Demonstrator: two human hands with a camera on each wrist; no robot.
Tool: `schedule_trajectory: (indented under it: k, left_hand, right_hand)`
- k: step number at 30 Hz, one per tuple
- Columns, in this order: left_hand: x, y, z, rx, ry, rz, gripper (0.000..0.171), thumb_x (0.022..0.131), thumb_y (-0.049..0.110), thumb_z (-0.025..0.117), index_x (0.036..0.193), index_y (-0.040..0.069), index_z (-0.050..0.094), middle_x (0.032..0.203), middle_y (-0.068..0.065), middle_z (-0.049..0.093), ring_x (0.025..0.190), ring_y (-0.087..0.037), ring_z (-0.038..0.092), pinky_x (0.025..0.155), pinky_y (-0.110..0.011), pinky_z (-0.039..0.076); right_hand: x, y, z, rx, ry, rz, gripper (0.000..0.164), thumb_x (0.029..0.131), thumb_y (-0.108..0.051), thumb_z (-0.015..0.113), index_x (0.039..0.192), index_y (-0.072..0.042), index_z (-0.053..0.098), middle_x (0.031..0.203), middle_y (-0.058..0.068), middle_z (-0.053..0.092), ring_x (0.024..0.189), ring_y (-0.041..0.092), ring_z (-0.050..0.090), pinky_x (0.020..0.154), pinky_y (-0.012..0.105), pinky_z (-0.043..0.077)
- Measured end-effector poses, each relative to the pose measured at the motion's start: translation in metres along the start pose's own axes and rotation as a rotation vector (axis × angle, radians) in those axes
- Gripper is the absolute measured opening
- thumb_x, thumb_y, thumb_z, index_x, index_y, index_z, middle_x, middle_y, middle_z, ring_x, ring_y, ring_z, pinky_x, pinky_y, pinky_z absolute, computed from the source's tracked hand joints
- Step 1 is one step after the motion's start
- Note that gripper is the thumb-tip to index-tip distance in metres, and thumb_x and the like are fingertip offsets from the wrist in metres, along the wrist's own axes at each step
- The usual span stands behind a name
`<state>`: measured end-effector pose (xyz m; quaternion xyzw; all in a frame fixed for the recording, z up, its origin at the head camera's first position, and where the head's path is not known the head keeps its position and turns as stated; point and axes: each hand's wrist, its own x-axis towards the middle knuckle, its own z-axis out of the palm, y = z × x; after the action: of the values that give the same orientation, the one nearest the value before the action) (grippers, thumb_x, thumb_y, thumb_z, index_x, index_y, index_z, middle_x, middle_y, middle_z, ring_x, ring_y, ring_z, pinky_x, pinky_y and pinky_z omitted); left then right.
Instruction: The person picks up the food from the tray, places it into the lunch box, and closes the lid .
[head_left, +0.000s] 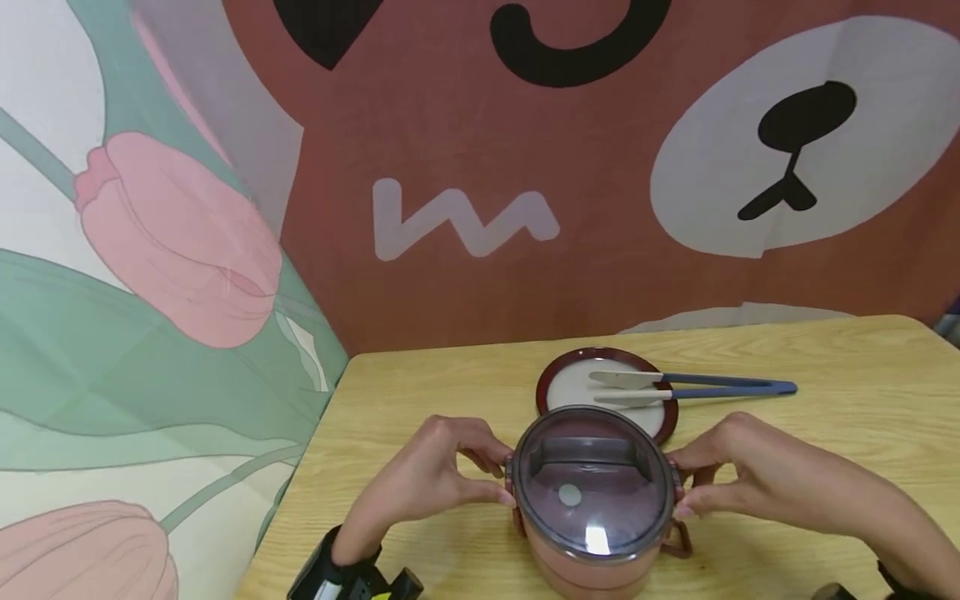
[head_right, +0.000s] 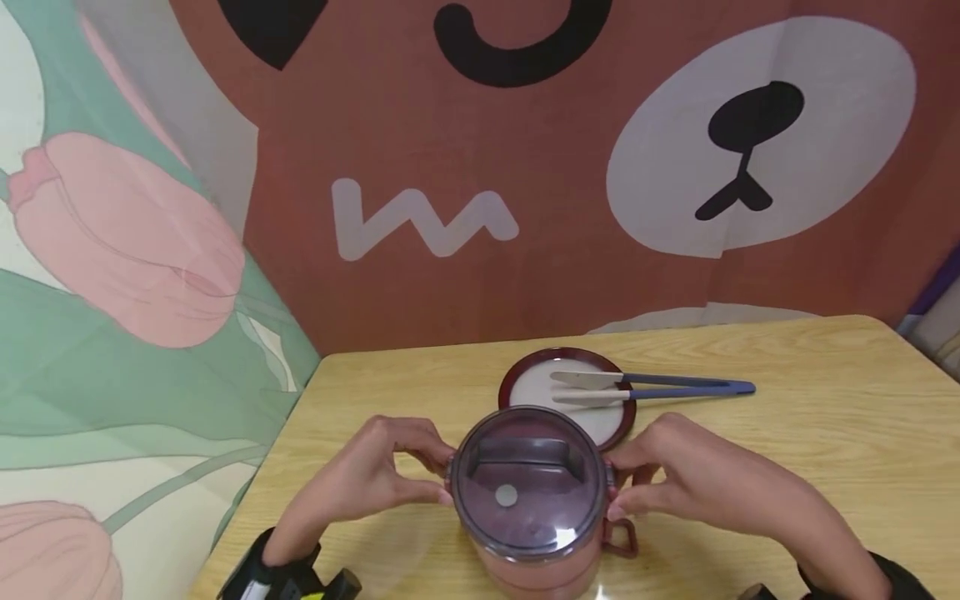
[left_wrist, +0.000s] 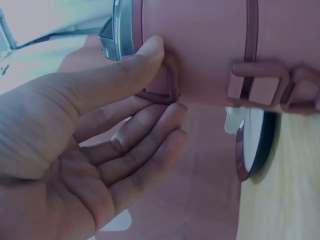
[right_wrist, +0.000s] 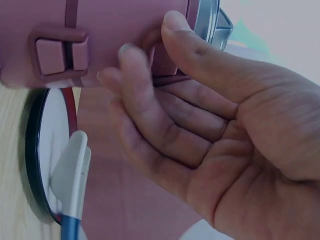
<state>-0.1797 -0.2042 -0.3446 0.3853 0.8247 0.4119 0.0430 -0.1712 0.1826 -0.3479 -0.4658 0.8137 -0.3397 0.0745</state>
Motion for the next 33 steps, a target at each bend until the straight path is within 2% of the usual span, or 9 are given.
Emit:
schedule_trajectory:
  k: [5, 8, 12, 17, 25, 30, 33]
  left_hand:
    - [0.005, -0.002, 0.003, -0.048, -0.016, -0.005, 0.028, 0.077, 0.021, 0.092, 0.103, 0.02, 0.08, 0.092, 0.012, 0.073, 0.083, -0.01, 0.073, 0.076, -0.026, 0.062]
    - [0.005, -0.005, 0.002, -0.063, -0.016, -0.002, 0.027, 0.078, 0.019, 0.092, 0.102, 0.019, 0.08, 0.092, 0.01, 0.074, 0.083, -0.009, 0.072, 0.075, -0.027, 0.063]
    - [0.002, -0.006, 0.002, -0.066, -0.014, -0.001, 0.026, 0.08, 0.021, 0.09, 0.103, 0.019, 0.079, 0.092, 0.009, 0.074, 0.083, -0.007, 0.072, 0.076, -0.026, 0.062]
    - [0.002, -0.009, 0.001, -0.027, -0.018, 0.007, 0.028, 0.079, 0.027, 0.091, 0.103, 0.024, 0.078, 0.093, 0.014, 0.072, 0.086, -0.007, 0.071, 0.078, -0.029, 0.062]
    - [-0.002, -0.01, 0.0, -0.024, -0.02, -0.023, 0.031, 0.076, 0.03, 0.093, 0.102, 0.026, 0.077, 0.092, 0.012, 0.073, 0.083, -0.011, 0.073, 0.078, -0.031, 0.062]
    - [-0.005, -0.005, 0.002, -0.047, -0.046, -0.024, 0.029, 0.076, 0.031, 0.094, 0.1, 0.027, 0.077, 0.092, 0.008, 0.073, 0.082, -0.011, 0.073, 0.078, -0.028, 0.061]
    - [-0.005, -0.002, 0.003, -0.062, -0.062, -0.021, 0.028, 0.076, 0.031, 0.094, 0.099, 0.027, 0.078, 0.091, 0.009, 0.073, 0.082, -0.011, 0.072, 0.077, -0.026, 0.061]
  right_hand:
    - [-0.004, 0.002, 0.005, 0.06, 0.031, -0.029, 0.023, 0.093, -0.018, 0.075, 0.115, -0.027, 0.075, 0.087, -0.02, 0.071, 0.07, -0.006, 0.059, 0.055, 0.016, 0.05]
    - [-0.003, 0.003, 0.009, 0.057, 0.062, -0.064, 0.023, 0.093, -0.016, 0.075, 0.113, -0.028, 0.075, 0.083, -0.02, 0.069, 0.069, -0.006, 0.059, 0.056, 0.014, 0.05]
    - [-0.002, 0.003, 0.008, 0.041, 0.063, -0.059, 0.023, 0.094, -0.018, 0.075, 0.114, -0.028, 0.075, 0.091, -0.019, 0.072, 0.072, -0.005, 0.061, 0.056, 0.015, 0.051]
    - [-0.002, 0.002, 0.009, 0.02, 0.058, -0.015, 0.022, 0.094, -0.025, 0.075, 0.116, -0.026, 0.076, 0.102, -0.016, 0.074, 0.082, -0.002, 0.065, 0.059, 0.019, 0.053]
    - [0.001, 0.006, 0.021, -0.055, 0.052, 0.033, 0.006, 0.093, -0.031, 0.078, 0.097, -0.032, 0.073, 0.085, -0.025, 0.066, 0.077, -0.006, 0.062, 0.059, 0.02, 0.054]
    - [-0.003, 0.006, 0.024, -0.021, 0.032, 0.067, 0.011, 0.089, -0.028, 0.082, 0.091, -0.032, 0.072, 0.08, -0.025, 0.064, 0.074, -0.006, 0.061, 0.057, 0.019, 0.051]
    - [-0.004, 0.006, 0.026, -0.044, 0.048, 0.028, 0.019, 0.085, -0.021, 0.086, 0.087, -0.032, 0.071, 0.079, -0.027, 0.063, 0.072, -0.007, 0.06, 0.057, 0.016, 0.049]
